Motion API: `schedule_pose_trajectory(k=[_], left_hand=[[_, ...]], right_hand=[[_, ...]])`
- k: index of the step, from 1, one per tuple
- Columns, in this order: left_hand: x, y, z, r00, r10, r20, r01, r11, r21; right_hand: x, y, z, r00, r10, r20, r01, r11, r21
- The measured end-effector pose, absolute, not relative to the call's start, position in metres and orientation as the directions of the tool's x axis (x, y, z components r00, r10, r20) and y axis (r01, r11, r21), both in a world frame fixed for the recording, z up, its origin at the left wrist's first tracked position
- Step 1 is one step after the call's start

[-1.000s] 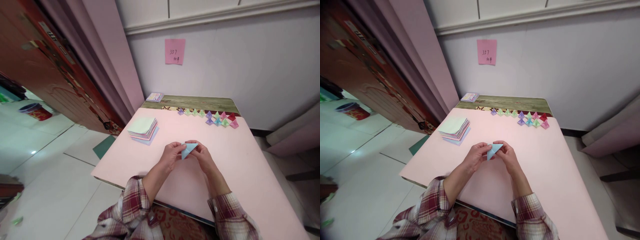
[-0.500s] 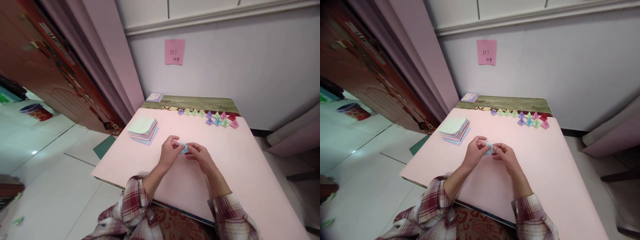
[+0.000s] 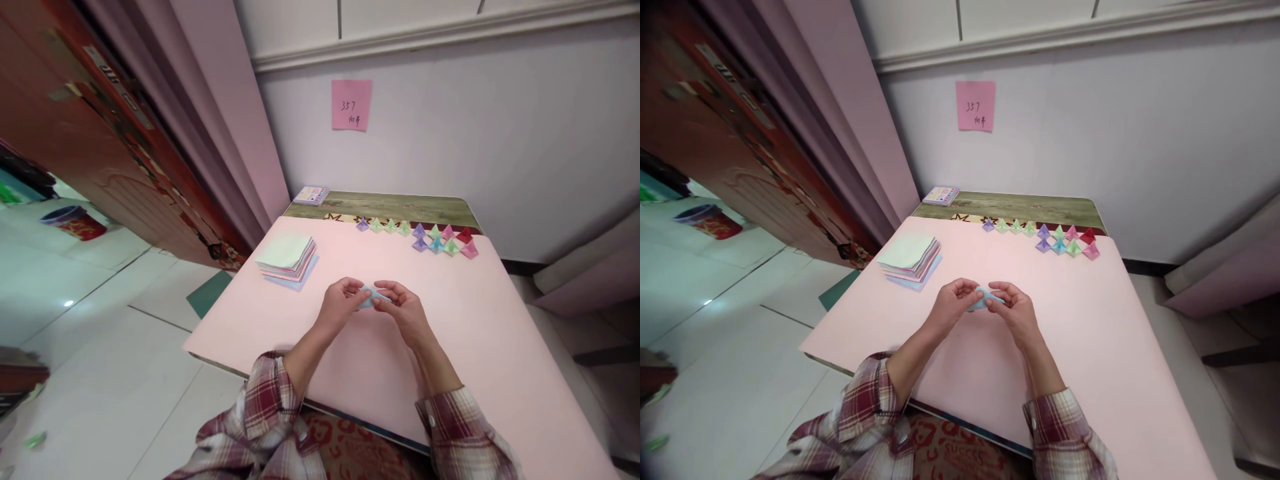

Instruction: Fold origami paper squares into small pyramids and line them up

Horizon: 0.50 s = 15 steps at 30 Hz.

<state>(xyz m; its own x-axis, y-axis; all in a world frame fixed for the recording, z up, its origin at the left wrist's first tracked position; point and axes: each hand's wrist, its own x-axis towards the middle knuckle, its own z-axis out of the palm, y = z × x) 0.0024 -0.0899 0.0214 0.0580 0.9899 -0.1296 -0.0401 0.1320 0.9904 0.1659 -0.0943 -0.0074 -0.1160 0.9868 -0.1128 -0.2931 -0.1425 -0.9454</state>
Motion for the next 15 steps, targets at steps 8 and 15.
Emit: schedule_pose_trajectory(k=[8,15], left_hand=[[-0.0015,-0.0873,0.0202,0.175,0.982,-0.075,0.064,0.065,0.996],[0.0016,-0.0900,0.0251,0.167,0.979,-0.120,-0.013,0.124,0.992]], right_hand=[[0.1637,-0.0983,-0.0030,-0.255,0.949,-0.186,-0.168,-0.233,-0.958],[0.1635,-0.0990,-0.0034,-0.281,0.950,-0.134,-0.100,-0.167,-0.981]])
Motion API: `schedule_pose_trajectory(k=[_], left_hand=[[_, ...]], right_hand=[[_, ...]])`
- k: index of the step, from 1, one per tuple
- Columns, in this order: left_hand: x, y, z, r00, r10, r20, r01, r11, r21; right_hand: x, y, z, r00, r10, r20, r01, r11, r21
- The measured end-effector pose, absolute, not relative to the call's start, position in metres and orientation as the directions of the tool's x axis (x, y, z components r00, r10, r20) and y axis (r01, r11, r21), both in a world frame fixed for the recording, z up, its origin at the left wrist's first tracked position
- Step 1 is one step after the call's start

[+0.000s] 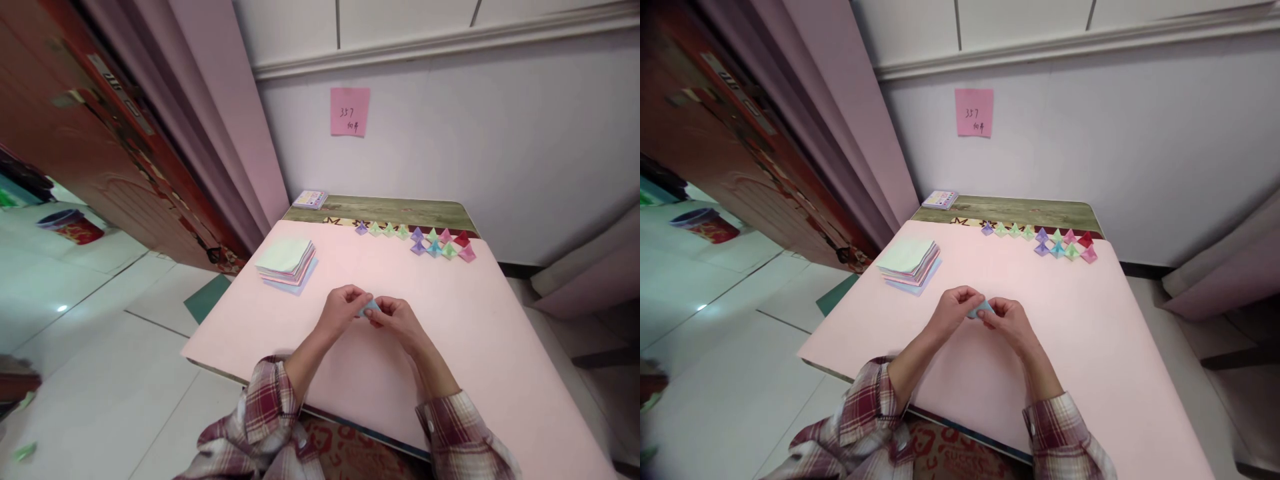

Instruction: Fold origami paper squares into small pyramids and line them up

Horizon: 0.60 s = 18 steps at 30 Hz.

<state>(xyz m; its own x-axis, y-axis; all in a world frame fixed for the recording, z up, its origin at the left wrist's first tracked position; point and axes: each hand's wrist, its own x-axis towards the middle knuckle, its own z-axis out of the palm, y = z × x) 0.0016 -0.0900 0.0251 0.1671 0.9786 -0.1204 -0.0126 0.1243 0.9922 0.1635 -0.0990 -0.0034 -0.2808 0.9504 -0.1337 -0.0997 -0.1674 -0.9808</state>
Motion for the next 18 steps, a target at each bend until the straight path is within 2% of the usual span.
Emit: schedule_pose_trajectory(k=[5,9,14,18], left_hand=[[-0.0014,-0.0918,0.0249,0.222,0.932,-0.286,-0.156,0.323,0.933],[0.0008,-0.0927,0.0238,0.197,0.935,-0.294,-0.171,0.328,0.929],[0.0008,-0.0932,0.0230,0.138,0.964,-0.228,-0.006,0.231,0.973],[0.0009,-0.0944,0.0223,0.112,0.981,-0.157,0.105,0.146,0.984]], right_hand=[[0.1659,-0.0965,-0.0026,-0.109,0.979,-0.171,-0.193,-0.190,-0.963],[0.1660,-0.0962,-0.0016,-0.116,0.982,-0.151,-0.218,-0.174,-0.960],[0.1649,-0.0952,-0.0058,-0.114,0.990,-0.087,-0.151,-0.103,-0.983],[0.1651,-0.0936,-0.0102,-0.089,0.989,-0.122,-0.125,-0.133,-0.983]])
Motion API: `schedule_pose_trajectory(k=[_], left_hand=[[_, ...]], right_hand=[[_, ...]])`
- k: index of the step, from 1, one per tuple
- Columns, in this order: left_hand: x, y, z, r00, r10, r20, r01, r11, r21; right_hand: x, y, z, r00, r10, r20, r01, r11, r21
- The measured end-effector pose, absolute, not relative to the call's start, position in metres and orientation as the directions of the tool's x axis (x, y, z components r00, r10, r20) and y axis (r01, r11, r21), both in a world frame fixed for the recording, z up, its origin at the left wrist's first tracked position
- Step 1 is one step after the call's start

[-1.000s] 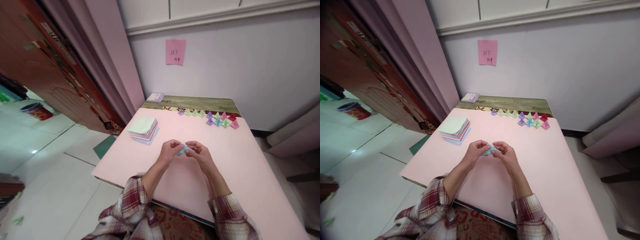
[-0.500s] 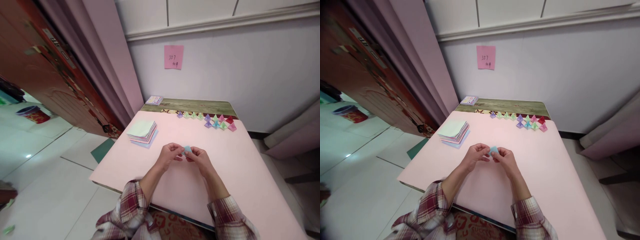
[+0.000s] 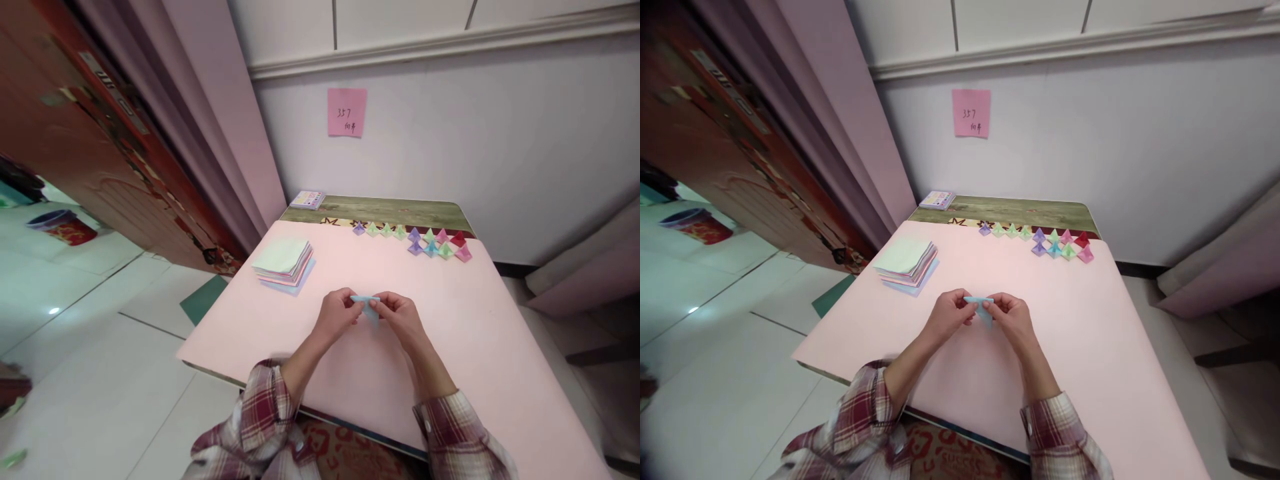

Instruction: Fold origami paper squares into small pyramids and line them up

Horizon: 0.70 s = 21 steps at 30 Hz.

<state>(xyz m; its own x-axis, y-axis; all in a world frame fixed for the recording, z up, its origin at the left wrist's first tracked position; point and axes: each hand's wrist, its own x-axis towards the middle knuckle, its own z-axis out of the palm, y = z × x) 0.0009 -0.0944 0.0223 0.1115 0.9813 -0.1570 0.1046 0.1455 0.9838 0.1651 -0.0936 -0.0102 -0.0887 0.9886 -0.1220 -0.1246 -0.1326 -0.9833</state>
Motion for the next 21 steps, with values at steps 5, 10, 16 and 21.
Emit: schedule_pose_trajectory(k=[5,10,16,21], left_hand=[[0.0020,-0.0941,0.0235,0.120,0.979,-0.167,0.027,0.165,0.986],[0.0021,-0.0937,0.0217,0.087,0.991,-0.098,0.034,0.095,0.995],[0.0060,-0.0949,0.0165,0.152,0.972,-0.178,-0.056,0.188,0.981],[0.0045,-0.0927,0.0179,0.165,0.974,-0.157,0.018,0.156,0.988]], right_hand=[[0.1673,-0.0942,-0.0086,-0.102,0.983,-0.154,-0.201,-0.172,-0.964],[0.1685,-0.0950,-0.0076,-0.103,0.974,-0.204,-0.176,-0.220,-0.960],[0.1651,-0.0955,-0.0117,-0.052,0.981,-0.187,-0.226,-0.194,-0.955],[0.1645,-0.0963,-0.0092,-0.100,0.981,-0.167,-0.175,-0.182,-0.968]])
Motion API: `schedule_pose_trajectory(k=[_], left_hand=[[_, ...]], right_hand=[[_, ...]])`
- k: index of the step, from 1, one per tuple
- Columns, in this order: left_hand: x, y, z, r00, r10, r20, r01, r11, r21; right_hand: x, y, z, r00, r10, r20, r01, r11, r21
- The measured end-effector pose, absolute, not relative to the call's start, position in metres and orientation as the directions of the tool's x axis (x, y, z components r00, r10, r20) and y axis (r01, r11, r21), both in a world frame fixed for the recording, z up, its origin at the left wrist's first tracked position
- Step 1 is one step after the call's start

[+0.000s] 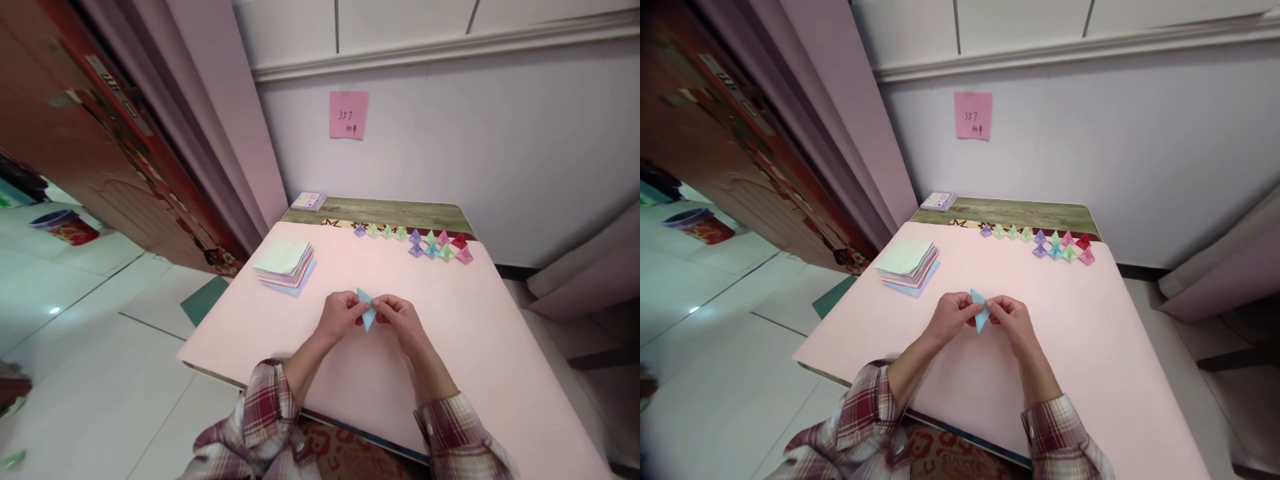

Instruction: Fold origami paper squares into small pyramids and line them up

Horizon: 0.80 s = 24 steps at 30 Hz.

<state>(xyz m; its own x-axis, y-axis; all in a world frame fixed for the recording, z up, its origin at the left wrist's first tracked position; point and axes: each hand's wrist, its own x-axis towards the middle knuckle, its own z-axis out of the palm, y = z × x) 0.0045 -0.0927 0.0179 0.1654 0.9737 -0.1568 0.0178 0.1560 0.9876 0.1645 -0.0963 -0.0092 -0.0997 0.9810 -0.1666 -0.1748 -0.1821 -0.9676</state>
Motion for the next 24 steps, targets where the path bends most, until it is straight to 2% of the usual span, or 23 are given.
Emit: schedule_pose_trajectory(k=[5,12,16,20,22,24], left_hand=[[0.002,-0.090,0.023,0.180,0.970,-0.163,0.040,0.158,0.987],[-0.003,-0.085,0.024,0.077,0.997,-0.033,0.157,0.021,0.987],[0.001,-0.089,0.022,0.043,0.999,-0.013,0.096,0.009,0.995],[0.007,-0.094,0.020,0.123,0.984,-0.127,0.042,0.123,0.992],[0.011,-0.097,0.020,0.206,0.953,-0.223,0.037,0.220,0.975],[0.015,-0.099,0.020,0.221,0.938,-0.267,0.046,0.263,0.964]], right_hand=[[0.164,-0.096,-0.006,-0.107,0.984,-0.145,-0.128,-0.158,-0.979],[0.161,-0.095,-0.011,-0.188,0.970,-0.153,-0.151,-0.182,-0.972],[0.161,-0.094,-0.014,-0.127,0.982,-0.140,-0.192,-0.162,-0.968],[0.163,-0.092,-0.015,0.085,0.987,-0.133,-0.279,-0.105,-0.955],[0.163,-0.091,-0.015,0.125,0.983,-0.131,-0.302,-0.088,-0.949],[0.163,-0.091,-0.015,0.126,0.983,-0.131,-0.305,-0.087,-0.949]])
